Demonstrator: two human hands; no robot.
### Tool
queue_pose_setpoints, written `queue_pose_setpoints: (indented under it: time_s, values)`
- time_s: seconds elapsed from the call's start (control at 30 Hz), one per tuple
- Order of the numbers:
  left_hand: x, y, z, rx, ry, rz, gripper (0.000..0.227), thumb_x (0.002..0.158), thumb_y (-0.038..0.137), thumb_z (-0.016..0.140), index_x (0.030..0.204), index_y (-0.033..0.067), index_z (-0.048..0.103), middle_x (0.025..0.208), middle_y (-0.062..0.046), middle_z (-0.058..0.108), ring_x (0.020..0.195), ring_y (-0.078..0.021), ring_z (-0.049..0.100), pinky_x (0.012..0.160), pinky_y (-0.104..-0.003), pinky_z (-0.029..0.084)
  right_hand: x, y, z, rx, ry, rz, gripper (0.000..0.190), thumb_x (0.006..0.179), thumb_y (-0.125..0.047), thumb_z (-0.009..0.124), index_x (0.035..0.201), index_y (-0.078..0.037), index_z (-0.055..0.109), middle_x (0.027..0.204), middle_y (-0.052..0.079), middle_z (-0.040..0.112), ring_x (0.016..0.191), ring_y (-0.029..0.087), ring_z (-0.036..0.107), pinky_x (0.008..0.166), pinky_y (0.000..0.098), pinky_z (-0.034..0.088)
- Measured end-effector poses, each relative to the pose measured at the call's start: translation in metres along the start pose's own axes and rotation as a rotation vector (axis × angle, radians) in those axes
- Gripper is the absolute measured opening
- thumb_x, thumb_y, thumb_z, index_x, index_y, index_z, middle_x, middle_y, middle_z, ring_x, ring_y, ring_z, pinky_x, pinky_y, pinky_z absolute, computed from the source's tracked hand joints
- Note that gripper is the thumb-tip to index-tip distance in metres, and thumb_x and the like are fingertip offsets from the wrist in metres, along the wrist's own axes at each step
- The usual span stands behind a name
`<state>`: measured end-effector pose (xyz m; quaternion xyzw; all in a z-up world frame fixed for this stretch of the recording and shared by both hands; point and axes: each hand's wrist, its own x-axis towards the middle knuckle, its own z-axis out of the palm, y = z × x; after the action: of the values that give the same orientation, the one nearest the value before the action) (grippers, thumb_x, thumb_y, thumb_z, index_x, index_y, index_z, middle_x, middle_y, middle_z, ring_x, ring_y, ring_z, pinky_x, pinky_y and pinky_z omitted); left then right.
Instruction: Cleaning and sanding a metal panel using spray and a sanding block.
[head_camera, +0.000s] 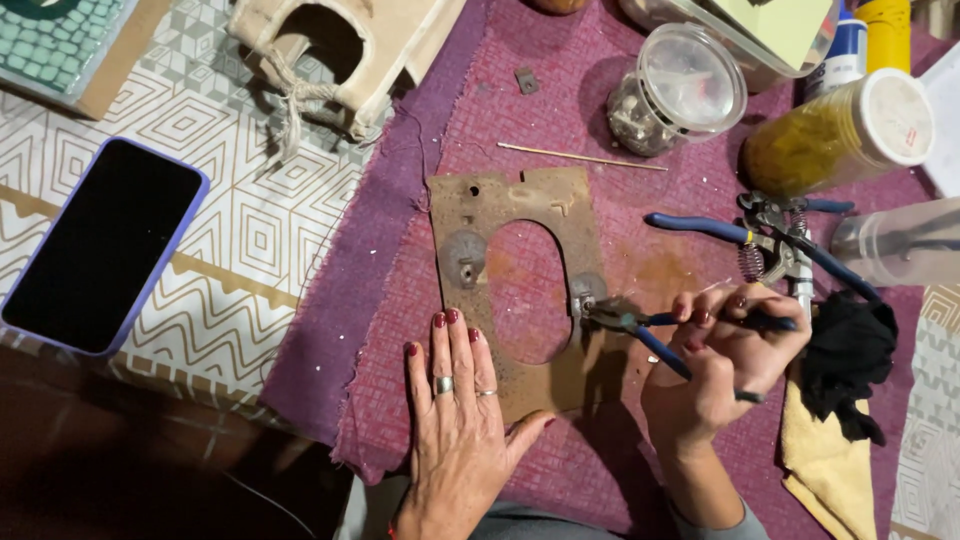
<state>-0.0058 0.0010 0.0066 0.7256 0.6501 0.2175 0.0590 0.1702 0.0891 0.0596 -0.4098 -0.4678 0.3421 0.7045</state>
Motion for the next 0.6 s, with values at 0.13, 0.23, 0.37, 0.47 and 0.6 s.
queue_pose_setpoints:
  time_s: [0.13, 0.23, 0.37, 0.47, 0.6]
  values:
    - [0.001, 0.001, 0.000, 0.037, 0.003, 0.001, 0.111, 0.084, 0.073, 0.064, 0.144, -0.0172, 0.039, 0.157, -0.041, 0.028, 0.147, -0.0527, 0.030, 0.122, -0.063, 0.019, -0.002, 0.002, 0.010, -0.046, 0.010, -0.020, 0.047, 0.077, -0.005, 0.039, 0.122, -0.017, 0.036, 0.113, 0.004, 0.040, 0.094, 0.015, 0.044, 0.085, 0.0299, 0.044]
    - [0.001, 0.001, -0.001, 0.027, 0.008, -0.002, 0.112, 0.085, 0.074, 0.064, 0.143, -0.0183, 0.038, 0.156, -0.042, 0.028, 0.147, -0.0535, 0.030, 0.122, -0.064, 0.019, -0.003, 0.006, 0.017, 0.041, 0.023, -0.051, 0.037, 0.084, -0.008, 0.047, 0.118, -0.017, 0.035, 0.111, 0.003, 0.039, 0.090, 0.014, 0.040, 0.083, 0.0269, 0.040]
    - [0.003, 0.000, -0.003, 0.024, 0.014, 0.010, 0.110, 0.085, 0.073, 0.064, 0.143, -0.0176, 0.038, 0.155, -0.042, 0.029, 0.147, -0.0537, 0.031, 0.121, -0.064, 0.020, -0.004, 0.005, 0.014, -0.080, -0.009, -0.039, 0.041, 0.084, -0.003, 0.047, 0.119, -0.017, 0.033, 0.113, 0.004, 0.038, 0.093, 0.016, 0.040, 0.089, 0.0306, 0.043]
    - [0.002, 0.000, -0.003, 0.026, 0.002, 0.011, 0.109, 0.086, 0.072, 0.064, 0.143, -0.0180, 0.038, 0.155, -0.042, 0.028, 0.147, -0.0543, 0.030, 0.122, -0.064, 0.019, -0.007, 0.002, 0.017, -0.133, -0.018, -0.039, 0.043, 0.086, -0.002, 0.052, 0.121, -0.017, 0.033, 0.115, 0.004, 0.038, 0.095, 0.015, 0.041, 0.089, 0.0282, 0.042]
    - [0.001, -0.001, -0.002, 0.002, -0.005, 0.007, 0.112, 0.084, 0.069, 0.069, 0.145, -0.0176, 0.034, 0.158, -0.041, 0.024, 0.148, -0.0545, 0.028, 0.122, -0.065, 0.018, -0.007, 0.003, 0.025, -0.195, -0.017, -0.097, 0.042, 0.088, -0.003, 0.056, 0.120, -0.016, 0.031, 0.113, 0.004, 0.038, 0.091, 0.013, 0.040, 0.082, 0.0249, 0.039]
